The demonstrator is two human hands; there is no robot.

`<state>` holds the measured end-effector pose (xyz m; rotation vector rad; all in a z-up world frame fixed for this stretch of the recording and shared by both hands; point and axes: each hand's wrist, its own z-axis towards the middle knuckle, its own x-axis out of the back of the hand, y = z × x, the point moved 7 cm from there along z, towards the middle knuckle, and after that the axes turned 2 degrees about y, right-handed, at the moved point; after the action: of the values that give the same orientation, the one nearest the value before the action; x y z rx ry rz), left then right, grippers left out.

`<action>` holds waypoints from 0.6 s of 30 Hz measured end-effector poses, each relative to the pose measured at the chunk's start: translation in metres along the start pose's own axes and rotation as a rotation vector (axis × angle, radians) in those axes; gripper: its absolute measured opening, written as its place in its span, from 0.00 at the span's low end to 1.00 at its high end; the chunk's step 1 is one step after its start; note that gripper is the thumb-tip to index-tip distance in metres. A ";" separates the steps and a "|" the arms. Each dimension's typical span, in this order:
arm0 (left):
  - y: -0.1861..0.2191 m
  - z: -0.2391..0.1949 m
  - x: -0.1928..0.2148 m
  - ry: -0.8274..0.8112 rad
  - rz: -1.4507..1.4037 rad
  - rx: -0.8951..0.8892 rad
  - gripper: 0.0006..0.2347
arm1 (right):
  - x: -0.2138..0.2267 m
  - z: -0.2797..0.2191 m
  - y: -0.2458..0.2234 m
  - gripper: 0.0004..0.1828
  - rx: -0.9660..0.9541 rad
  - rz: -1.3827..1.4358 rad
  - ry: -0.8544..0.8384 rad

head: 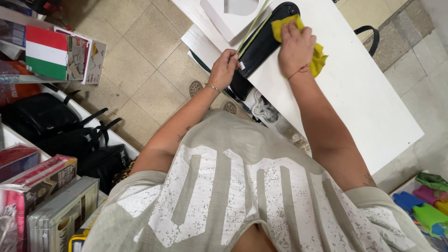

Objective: Cleaning and wiping down various gift shop items using a cloth

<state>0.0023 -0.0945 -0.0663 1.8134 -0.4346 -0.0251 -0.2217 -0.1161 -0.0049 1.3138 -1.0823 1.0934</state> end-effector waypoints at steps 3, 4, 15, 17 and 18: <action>-0.003 0.000 0.000 0.005 -0.005 -0.001 0.11 | -0.006 -0.028 -0.041 0.34 0.044 -0.107 -0.134; -0.005 0.003 0.001 0.005 -0.006 -0.004 0.11 | -0.020 -0.041 -0.051 0.34 0.044 -0.108 -0.132; -0.009 0.004 0.001 -0.005 -0.007 -0.030 0.09 | -0.043 -0.042 -0.017 0.27 0.247 0.110 0.396; -0.011 0.003 -0.001 -0.003 -0.013 -0.027 0.09 | -0.052 -0.014 0.013 0.26 0.147 0.065 0.380; -0.011 0.003 -0.001 0.000 -0.019 -0.027 0.09 | -0.056 0.001 0.031 0.25 0.048 0.019 0.366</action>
<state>0.0037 -0.0950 -0.0775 1.7906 -0.4153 -0.0438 -0.2616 -0.1167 -0.0548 1.0864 -0.8008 1.3203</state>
